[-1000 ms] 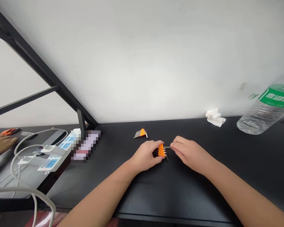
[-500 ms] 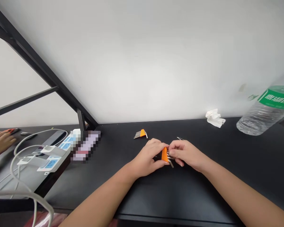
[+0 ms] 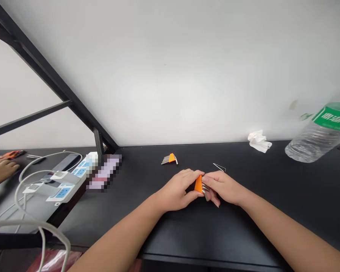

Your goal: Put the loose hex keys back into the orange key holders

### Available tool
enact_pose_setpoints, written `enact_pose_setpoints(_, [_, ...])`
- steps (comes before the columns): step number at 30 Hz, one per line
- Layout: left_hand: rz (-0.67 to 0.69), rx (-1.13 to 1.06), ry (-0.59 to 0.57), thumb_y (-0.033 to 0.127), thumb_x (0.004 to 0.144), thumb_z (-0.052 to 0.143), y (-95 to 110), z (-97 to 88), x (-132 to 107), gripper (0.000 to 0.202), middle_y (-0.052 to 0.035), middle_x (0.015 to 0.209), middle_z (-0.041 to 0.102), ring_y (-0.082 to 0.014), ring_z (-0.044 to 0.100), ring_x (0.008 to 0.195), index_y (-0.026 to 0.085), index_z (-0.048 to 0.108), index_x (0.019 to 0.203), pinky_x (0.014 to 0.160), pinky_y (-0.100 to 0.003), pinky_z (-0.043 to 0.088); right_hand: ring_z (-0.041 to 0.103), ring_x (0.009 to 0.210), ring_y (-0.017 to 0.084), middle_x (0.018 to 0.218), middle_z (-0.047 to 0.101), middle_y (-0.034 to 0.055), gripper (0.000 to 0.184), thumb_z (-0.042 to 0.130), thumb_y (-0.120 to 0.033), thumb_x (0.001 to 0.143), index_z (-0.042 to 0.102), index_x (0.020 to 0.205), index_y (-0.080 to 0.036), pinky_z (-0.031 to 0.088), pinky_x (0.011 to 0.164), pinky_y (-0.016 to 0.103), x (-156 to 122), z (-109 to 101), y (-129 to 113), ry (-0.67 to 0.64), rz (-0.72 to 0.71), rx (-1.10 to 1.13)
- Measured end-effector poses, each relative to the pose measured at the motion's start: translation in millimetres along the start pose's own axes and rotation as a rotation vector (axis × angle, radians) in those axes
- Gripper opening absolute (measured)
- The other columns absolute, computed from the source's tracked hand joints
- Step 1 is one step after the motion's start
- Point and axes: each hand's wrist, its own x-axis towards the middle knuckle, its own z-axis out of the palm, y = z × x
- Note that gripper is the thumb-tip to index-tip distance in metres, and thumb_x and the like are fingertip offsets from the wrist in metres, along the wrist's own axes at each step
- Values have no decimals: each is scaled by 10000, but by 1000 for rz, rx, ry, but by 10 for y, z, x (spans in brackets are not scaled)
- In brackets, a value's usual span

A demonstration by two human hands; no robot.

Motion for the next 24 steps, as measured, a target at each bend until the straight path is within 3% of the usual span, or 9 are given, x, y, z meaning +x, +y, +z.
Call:
enact_pose_setpoints(4, [-5,-13,-8,383,1000,576,11,10,-4,449,-103,1163,663,-218,603,961,211,460,1398,907,-365,495,465,357,87,569,601,-16,576,443,-661,986,596,721,-173,351,432,239,26,34,-23,-18,95,1])
enact_pose_setpoints(6, [-34,15,7,338,1000,568,-4,19,-8,462,-107,1166,654,-223,605,987,209,436,1424,904,-366,508,491,420,106,587,595,-13,543,469,-637,981,580,696,-188,358,460,253,10,6,-66,128,74,-213])
enact_pose_setpoints(9, [-116,90,23,312,994,575,-47,24,-10,510,-102,1142,656,-238,608,1013,217,404,1465,926,-394,521,566,621,151,667,606,5,453,534,-521,978,581,660,-201,405,595,286,-57,-140,-124,454,-104,-677])
enact_pose_setpoints(12, [-186,129,9,304,980,603,-96,25,-11,550,-86,1143,669,-245,615,1027,235,400,1486,970,-431,520,572,660,162,777,624,23,292,551,-365,960,638,727,-212,400,608,300,-124,-361,-96,638,-44,-939])
enact_pose_setpoints(17, [-306,64,31,277,921,680,-165,66,-28,606,-81,1239,654,-252,629,1120,265,432,1474,1000,-434,535,592,655,165,875,626,53,164,588,-238,900,652,752,-209,346,520,271,-117,-523,17,573,165,-1129])
enact_pose_setpoints(21, [-365,-21,78,286,883,725,-201,104,-41,636,-86,1283,638,-250,626,1179,255,440,1451,1025,-421,537,568,605,159,802,604,57,200,570,-133,852,567,664,-202,308,503,266,-88,-413,-21,500,258,-1194])
enact_pose_setpoints(24, [-362,11,80,304,866,749,-202,98,-26,564,-77,1208,660,-247,655,1100,251,524,1381,990,-417,553,547,586,162,768,603,53,207,583,-92,785,518,622,-203,305,499,273,-105,-316,-64,448,247,-1188])
